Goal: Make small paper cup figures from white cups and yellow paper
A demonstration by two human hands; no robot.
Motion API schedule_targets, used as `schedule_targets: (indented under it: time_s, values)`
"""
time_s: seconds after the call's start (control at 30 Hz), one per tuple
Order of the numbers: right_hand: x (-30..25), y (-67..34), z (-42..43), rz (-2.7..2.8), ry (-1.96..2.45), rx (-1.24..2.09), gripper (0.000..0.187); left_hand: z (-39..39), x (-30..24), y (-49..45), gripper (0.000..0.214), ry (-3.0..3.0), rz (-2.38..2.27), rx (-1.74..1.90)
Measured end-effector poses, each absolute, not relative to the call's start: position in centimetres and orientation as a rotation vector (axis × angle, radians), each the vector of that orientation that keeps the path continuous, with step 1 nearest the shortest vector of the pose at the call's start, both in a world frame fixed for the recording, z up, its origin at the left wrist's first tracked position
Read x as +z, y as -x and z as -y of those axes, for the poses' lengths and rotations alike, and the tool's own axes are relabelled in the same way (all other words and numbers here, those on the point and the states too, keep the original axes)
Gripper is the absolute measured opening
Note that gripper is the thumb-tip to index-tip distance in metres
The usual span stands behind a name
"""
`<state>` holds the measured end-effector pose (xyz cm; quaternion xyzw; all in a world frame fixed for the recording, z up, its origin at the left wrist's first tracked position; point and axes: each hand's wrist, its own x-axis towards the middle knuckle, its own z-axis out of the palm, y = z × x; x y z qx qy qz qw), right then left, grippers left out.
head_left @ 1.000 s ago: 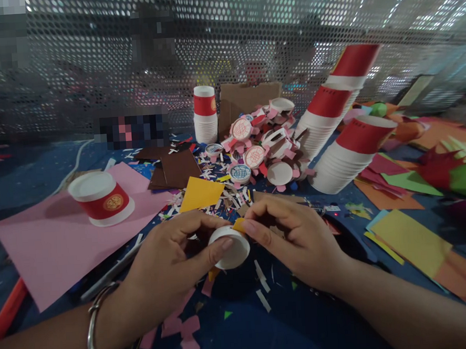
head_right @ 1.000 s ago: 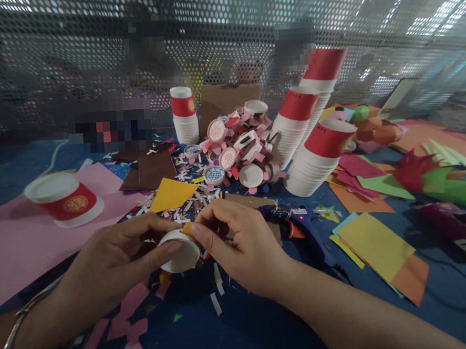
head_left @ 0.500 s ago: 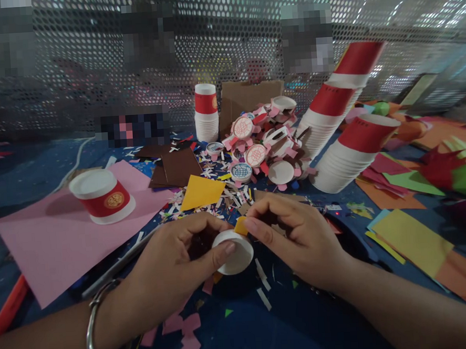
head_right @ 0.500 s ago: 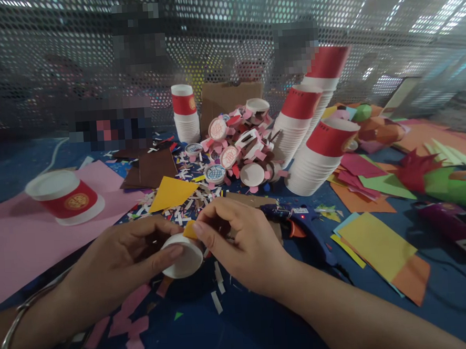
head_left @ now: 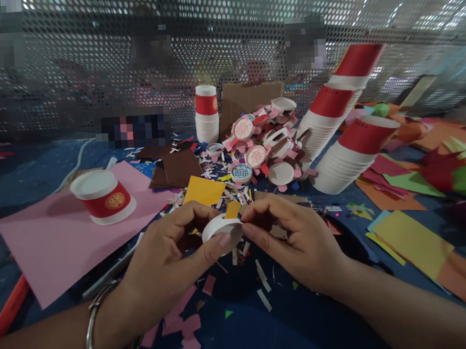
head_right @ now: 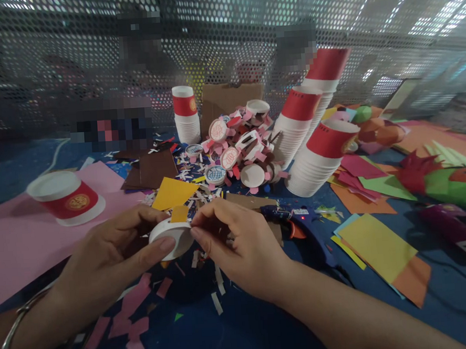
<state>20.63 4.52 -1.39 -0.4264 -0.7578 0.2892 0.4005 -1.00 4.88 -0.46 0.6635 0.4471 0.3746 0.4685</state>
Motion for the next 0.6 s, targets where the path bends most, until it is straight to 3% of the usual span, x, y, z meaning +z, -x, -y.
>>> schedule_targets:
  time_s: [0.27,0.47,0.6]
  values:
    - [-1.46,-20.70,-4.27,1.949,1.016,0.561,0.005,-4.37,-0.89,1.06,0.024,-1.704,-0.979,0.979]
    - [-1.22,-20.44,-4.24,1.915,1.016,0.650,0.002,-4.37,-0.64,1.46,0.026,-2.121,-1.055,0.933]
    - [-0.90,-20.33,-4.04,1.835,1.085,0.834,0.012,-4.39,-0.62,1.53,0.030,-2.238,-1.149,0.972]
